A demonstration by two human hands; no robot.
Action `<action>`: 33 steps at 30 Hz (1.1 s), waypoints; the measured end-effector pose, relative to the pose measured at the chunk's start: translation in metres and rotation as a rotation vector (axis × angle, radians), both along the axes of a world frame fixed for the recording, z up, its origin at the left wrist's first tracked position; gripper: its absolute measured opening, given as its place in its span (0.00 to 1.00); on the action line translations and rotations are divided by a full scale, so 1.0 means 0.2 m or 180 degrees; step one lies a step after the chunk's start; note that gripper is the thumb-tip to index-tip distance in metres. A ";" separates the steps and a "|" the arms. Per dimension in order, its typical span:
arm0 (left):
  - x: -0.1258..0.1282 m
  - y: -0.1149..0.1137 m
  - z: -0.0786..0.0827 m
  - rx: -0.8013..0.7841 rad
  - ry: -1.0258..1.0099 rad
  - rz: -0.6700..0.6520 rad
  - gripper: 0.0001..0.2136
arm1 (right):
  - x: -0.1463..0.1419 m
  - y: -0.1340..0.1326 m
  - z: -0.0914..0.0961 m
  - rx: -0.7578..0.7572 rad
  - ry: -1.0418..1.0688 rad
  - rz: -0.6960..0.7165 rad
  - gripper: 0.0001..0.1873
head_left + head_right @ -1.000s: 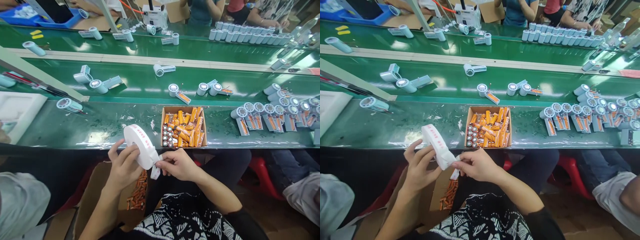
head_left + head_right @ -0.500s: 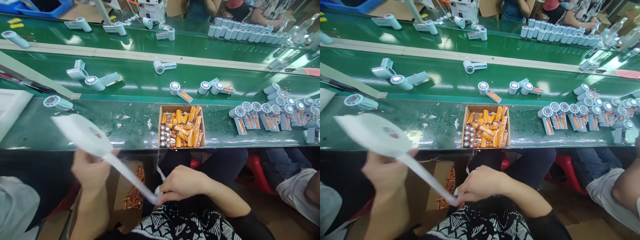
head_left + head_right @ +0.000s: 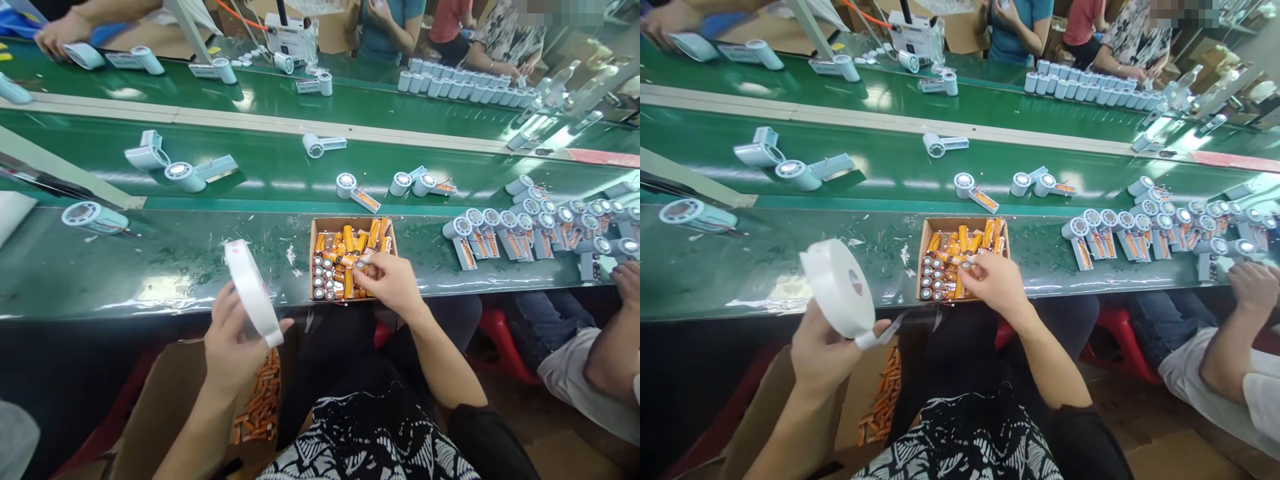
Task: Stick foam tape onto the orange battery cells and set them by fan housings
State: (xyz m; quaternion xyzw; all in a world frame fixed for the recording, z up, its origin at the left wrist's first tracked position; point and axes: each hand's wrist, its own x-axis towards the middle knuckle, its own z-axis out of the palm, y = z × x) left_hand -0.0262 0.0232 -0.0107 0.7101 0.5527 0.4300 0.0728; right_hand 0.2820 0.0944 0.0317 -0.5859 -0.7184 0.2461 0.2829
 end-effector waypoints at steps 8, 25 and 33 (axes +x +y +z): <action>0.13 0.06 0.07 0.0716 0.0863 -0.0471 0.19 | 0.02 -0.11 0.16 -0.0881 0.4035 -0.0388 0.21; 0.21 0.06 0.11 0.0719 0.1231 -0.0514 0.23 | 0.03 -0.22 0.14 -0.0761 0.2387 0.0520 0.26; 0.36 0.03 0.17 0.0103 0.0009 -0.0436 0.22 | -0.01 -0.24 0.17 -0.0746 0.1633 0.0953 0.25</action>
